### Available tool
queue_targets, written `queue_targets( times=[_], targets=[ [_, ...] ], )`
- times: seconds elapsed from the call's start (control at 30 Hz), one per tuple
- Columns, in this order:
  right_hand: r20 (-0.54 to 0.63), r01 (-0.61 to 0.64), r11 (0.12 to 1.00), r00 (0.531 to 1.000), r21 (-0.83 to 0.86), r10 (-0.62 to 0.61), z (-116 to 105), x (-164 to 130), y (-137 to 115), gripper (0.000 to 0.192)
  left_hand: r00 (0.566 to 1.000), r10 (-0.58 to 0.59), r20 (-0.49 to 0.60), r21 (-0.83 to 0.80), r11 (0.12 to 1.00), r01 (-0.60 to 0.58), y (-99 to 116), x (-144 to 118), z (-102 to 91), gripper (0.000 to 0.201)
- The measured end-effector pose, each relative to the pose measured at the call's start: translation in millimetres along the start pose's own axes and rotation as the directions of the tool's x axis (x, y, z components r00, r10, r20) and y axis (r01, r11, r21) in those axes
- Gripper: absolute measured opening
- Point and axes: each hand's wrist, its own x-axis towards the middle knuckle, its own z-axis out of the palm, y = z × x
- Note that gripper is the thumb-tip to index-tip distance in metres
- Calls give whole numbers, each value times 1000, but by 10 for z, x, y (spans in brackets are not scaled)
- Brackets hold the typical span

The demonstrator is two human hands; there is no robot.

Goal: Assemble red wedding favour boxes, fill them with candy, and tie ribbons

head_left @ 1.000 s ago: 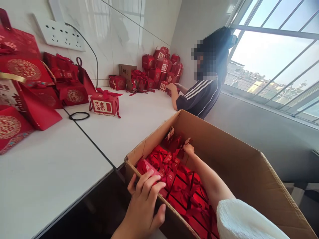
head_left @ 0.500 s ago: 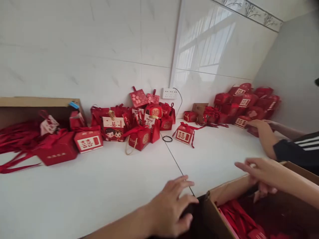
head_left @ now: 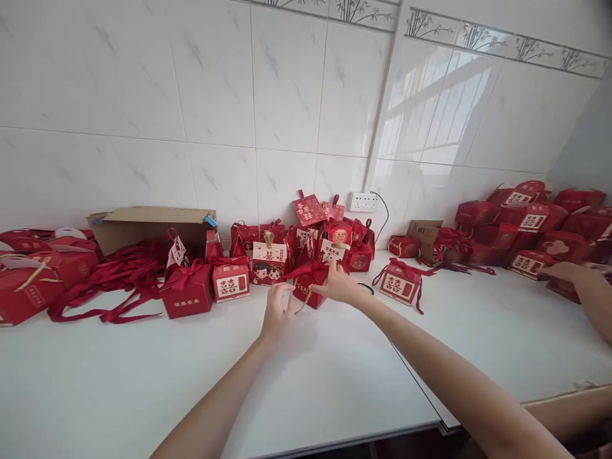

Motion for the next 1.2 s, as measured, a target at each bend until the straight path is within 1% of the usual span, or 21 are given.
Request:
queue_targets(
  times=[0.07, 0.17, 0.23, 0.27, 0.3, 0.33, 0.4, 0.43, 0.47, 0.5, 0.57, 0.6, 0.67, 0.73, 0.8, 0.83, 0.9, 0.97, 1.07, 1.13, 1.2],
  targets=[
    [20, -29, 998, 999, 50, 28, 64, 74, -3, 89, 993, -77, -95, -26, 997, 75, -93, 91, -40, 15],
    [37, -7, 994, 999, 112, 3, 49, 15, 65, 91, 954, -214, -212, -93, 976, 198, -257, 208, -99, 13],
    [66, 41, 979, 996, 197, -55, -23, -129, 141, 96, 930, -281, -236, -143, 957, 253, -329, 249, -121, 14],
    [94, 78, 961, 990, 265, -106, -71, -221, 183, 98, 925, -303, -228, -168, 948, 270, -343, 257, -123, 15],
    [134, 117, 931, 976, 345, -173, -124, -316, 224, 100, 925, -318, -206, -193, 940, 281, -343, 257, -117, 16],
    [185, 155, 891, 949, 427, -254, -176, -410, 263, 102, 930, -327, -170, -218, 932, 288, -330, 252, -104, 17],
    [272, 205, 806, 871, 556, -409, -254, -572, 328, 101, 943, -328, -65, -269, 915, 299, -280, 232, -61, 21],
    [287, 216, 780, 845, 588, -451, -271, -635, 352, 98, 946, -323, -3, -295, 905, 307, -249, 219, -34, 24],
    [276, 224, 771, 844, 596, -459, -270, -686, 371, 93, 947, -317, 60, -320, 892, 319, -217, 203, -7, 28],
    [243, 227, 780, 868, 583, -433, -253, -728, 386, 86, 943, -309, 119, -344, 878, 332, -187, 184, 17, 32],
    [137, 203, 828, 939, 522, -316, -181, -792, 409, 71, 930, -296, 217, -378, 853, 359, -126, 135, 53, 40],
    [96, 175, 848, 962, 501, -256, -138, -819, 419, 66, 923, -284, 258, -396, 840, 370, -92, 104, 62, 43],
    [99, 116, 846, 976, 521, -195, -58, -870, 436, 62, 913, -247, 324, -436, 818, 376, -16, 29, 67, 47],
    [182, 77, 797, 956, 599, -229, -7, -910, 452, 70, 900, -209, 382, -471, 794, 384, 69, -51, 66, 46],
    [257, 64, 737, 914, 672, -314, 19, -934, 464, 87, 877, -185, 443, -481, 776, 407, 150, -124, 68, 45],
    [265, 72, 717, 900, 694, -347, 27, -938, 468, 96, 862, -179, 475, -473, 774, 421, 183, -153, 71, 46],
    [226, 115, 702, 900, 703, -374, 40, -938, 476, 107, 831, -158, 534, -448, 781, 436, 233, -194, 72, 48],
    [139, 182, 708, 919, 683, -370, 55, -929, 487, 108, 812, -126, 570, -412, 811, 415, 262, -207, 60, 51],
    [19, 302, 706, 913, 640, -407, 72, -907, 523, 106, 816, -51, 576, -336, 895, 293, 278, -184, 22, 56],
    [18, 350, 700, 888, 623, -460, 55, -886, 567, 104, 825, -5, 565, -294, 933, 207, 278, -160, 3, 57],
    [94, 363, 712, 852, 601, -514, -8, -867, 617, 103, 829, 14, 559, -297, 937, 185, 275, -145, -1, 52]
  ],
)
